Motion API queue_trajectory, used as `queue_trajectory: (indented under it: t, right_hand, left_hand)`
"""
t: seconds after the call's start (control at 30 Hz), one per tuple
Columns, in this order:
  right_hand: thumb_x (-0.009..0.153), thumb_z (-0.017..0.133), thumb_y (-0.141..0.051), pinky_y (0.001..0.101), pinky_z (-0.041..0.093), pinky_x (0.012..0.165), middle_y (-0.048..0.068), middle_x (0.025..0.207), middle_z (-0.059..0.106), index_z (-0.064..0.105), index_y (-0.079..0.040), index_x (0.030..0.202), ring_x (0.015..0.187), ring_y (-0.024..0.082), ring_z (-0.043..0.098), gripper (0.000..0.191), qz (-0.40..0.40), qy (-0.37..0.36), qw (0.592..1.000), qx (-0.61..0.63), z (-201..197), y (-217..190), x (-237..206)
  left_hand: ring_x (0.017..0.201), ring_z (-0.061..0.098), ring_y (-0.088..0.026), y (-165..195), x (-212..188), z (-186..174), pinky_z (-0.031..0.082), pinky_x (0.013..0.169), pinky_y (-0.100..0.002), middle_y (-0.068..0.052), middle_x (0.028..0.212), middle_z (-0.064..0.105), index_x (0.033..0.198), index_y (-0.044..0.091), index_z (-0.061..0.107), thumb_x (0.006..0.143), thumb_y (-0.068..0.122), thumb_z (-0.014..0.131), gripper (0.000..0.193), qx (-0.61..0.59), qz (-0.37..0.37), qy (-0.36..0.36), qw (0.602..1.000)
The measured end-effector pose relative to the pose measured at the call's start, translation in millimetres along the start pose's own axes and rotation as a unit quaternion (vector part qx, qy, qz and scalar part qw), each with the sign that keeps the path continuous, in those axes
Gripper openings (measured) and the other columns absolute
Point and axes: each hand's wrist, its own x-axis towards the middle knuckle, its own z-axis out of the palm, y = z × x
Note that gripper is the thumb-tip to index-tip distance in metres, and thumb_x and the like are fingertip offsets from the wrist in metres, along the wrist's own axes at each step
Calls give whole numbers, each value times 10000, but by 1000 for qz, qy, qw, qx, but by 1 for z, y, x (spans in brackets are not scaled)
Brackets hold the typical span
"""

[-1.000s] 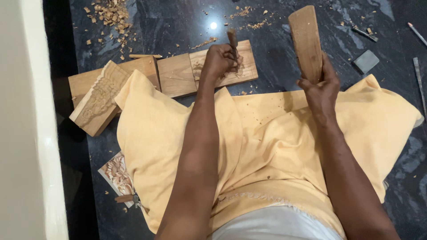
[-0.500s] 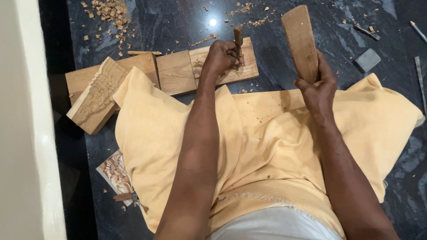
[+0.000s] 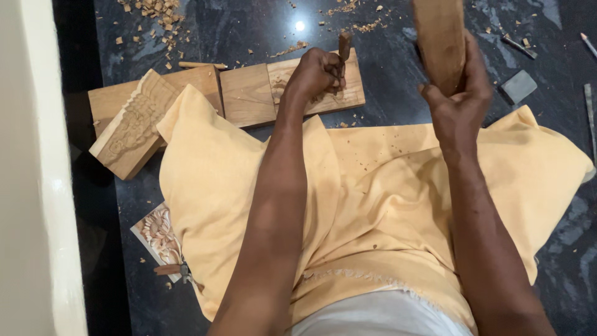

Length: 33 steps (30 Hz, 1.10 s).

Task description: The person carves a decorative pattern into a small rectangular wooden block using a chisel and a wooden mallet. They repeatedly strike the chisel to remove wood shavings and refine the design.

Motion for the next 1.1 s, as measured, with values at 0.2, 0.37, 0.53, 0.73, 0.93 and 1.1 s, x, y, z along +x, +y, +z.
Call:
queue_trajectory:
  t: [0.2, 0.37, 0.53, 0.73, 0.93, 1.1]
  right_hand:
    - [887, 789, 152, 409, 525, 1201, 118, 1580, 603, 454, -97, 1589, 1465, 278, 621, 817, -18, -2, 1000, 12, 1, -9, -3]
    - [899, 756, 178, 410, 520, 1223, 121, 1559, 579, 437, -98, 1608, 1445, 269, 612, 824, -21, -5, 999, 37, 1, -6, -3]
    - [888, 731, 163, 378, 571, 1093, 143, 1549, 621, 436, -132, 1632, 1358, 277, 675, 853, -62, -14, 996, -69, 6, 3, 7]
    - [876, 750, 89, 339, 622, 863, 134, 1324, 689, 468, -224, 1594, 1075, 252, 751, 833, -90, -23, 974, -209, 19, 19, 15]
    - [857, 764, 82, 371, 625, 833, 103, 1171, 724, 501, -247, 1601, 980, 250, 742, 856, -133, -35, 958, -252, 15, 22, 17]
    - [855, 717, 77, 375, 620, 837, 80, 1197, 717, 493, -247, 1578, 1051, 266, 738, 823, -130, -13, 974, -185, 13, 17, 17]
  left_hand:
    - [640, 731, -174, 9, 0, 3, 613, 566, -325, -124, 723, 727, 850, -51, 738, 862, -132, 613, 150, 60, 27, -29, 997]
    - [580, 634, -152, 8, -9, 15, 519, 534, -347, -117, 673, 688, 805, -71, 729, 913, -81, 577, 186, 124, 91, -3, 988]
    - [571, 629, -134, 7, -11, 17, 522, 539, -334, -97, 659, 685, 835, -60, 740, 936, -25, 567, 204, 112, 84, 17, 990]
    - [562, 652, -138, 7, -10, 18, 549, 518, -329, -98, 677, 696, 868, -42, 741, 935, -28, 587, 168, 99, 53, 23, 993]
    - [593, 675, -133, 5, -9, 18, 558, 531, -321, -104, 695, 701, 875, -49, 744, 927, -49, 596, 156, 102, 46, 21, 994]
    - [620, 679, -133, 0, -11, 17, 551, 565, -322, -91, 707, 710, 864, -50, 749, 904, -61, 623, 133, 123, 63, 30, 990]
